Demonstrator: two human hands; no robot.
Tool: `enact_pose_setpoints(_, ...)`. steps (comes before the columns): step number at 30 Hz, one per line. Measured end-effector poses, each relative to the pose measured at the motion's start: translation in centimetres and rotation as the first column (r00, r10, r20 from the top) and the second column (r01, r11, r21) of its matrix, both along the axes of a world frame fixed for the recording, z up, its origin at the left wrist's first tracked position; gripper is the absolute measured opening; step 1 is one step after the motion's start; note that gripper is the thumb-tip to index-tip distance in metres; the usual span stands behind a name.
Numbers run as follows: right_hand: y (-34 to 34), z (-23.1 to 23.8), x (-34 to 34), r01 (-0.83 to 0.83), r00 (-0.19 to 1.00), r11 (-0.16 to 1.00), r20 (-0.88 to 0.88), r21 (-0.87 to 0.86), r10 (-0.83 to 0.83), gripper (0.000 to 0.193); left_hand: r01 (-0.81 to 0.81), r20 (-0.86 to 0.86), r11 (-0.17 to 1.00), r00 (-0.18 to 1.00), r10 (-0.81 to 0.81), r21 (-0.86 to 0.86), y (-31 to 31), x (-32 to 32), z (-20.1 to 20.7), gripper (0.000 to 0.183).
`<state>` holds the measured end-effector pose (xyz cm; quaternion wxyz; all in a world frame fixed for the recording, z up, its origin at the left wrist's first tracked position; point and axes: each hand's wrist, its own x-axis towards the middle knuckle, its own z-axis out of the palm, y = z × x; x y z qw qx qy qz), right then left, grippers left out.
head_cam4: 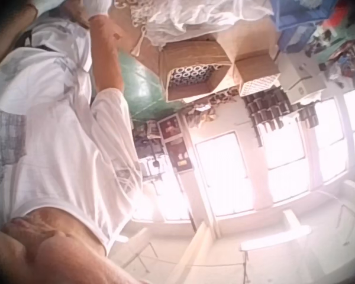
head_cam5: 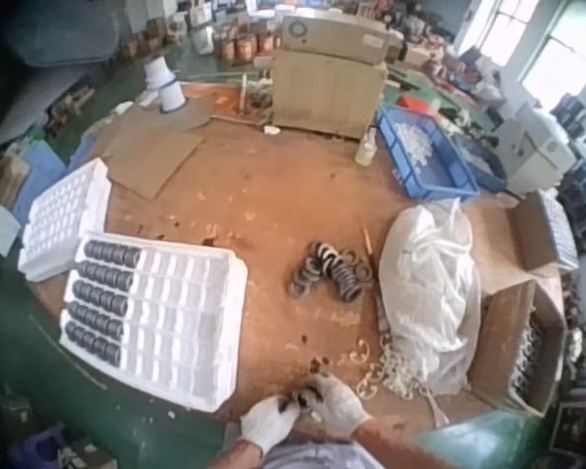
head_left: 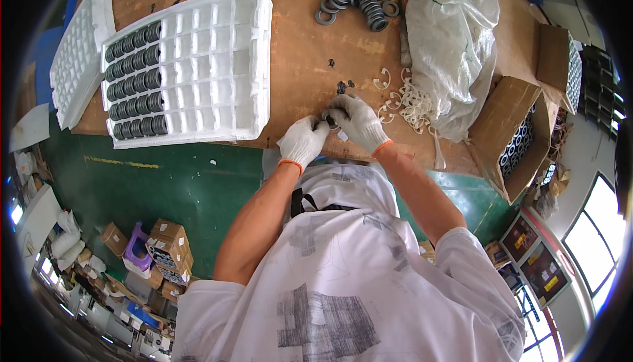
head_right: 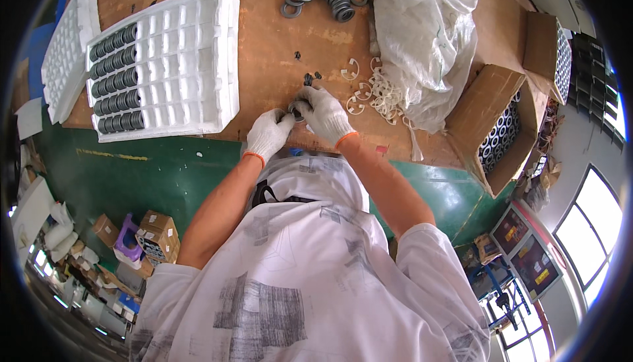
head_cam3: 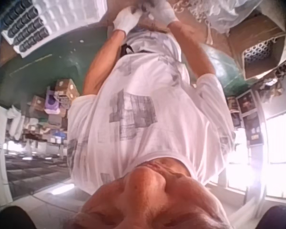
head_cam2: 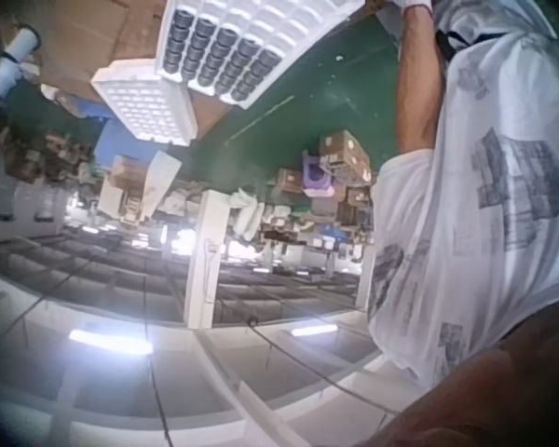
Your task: The person assembles mechanical components by fitting metal rings and plastic clips into cylindrical casings by hand, then placing the finished units into a foam tray.
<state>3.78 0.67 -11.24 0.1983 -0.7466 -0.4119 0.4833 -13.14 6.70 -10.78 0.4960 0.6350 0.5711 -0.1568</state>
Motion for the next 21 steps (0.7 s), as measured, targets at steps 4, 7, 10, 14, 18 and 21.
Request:
enact_pose_setpoints(4, -0.2, 0.0, -0.3, 0.016, 1.000, 0.999, -0.007, 0.043, -0.016, 0.024, 0.021, 0.030, 1.000, 0.999, -0.020, -0.013, 0.3, -0.2, 0.0, 0.050)
enact_pose_setpoints(7, 0.5, 0.6, 0.3, 0.046, 0.995, 0.998, -0.089, -0.049, -0.050, 0.028, 0.031, -0.001, 0.999, 1.000, -0.032, -0.021, 0.1, -0.4, -0.1, 0.047)
enact_pose_setpoints(10, 2.0, 1.1, 1.4, -0.083, 0.994, 0.996, 0.073, 0.017, 0.081, 0.032, -0.004, 0.010, 1.000, 1.000, 0.004, -0.008, 0.1, -0.5, -0.2, 0.047)
enact_pose_setpoints(14, 9.1, -0.6, 3.9, -0.094, 0.904, 0.969, 0.427, 0.229, -0.014, 0.039, -0.015, 0.032, 0.991, 0.999, 0.020, -0.130, 0.4, -1.6, 0.2, 0.047)
enact_pose_setpoints(18, 15.2, -1.6, 4.9, -0.238, 0.763, 0.967, 0.634, 0.092, 0.127, 0.035, -0.133, 0.164, 0.990, 0.977, 0.139, -0.049, -0.8, -3.7, -1.2, 0.041)
enact_pose_setpoints(21, 15.2, -1.8, 4.5, -0.279, 0.732, 0.960, 0.654, 0.029, 0.193, 0.030, -0.205, 0.235, 0.979, 0.951, 0.200, -0.004, -0.9, -4.4, -1.9, 0.038)
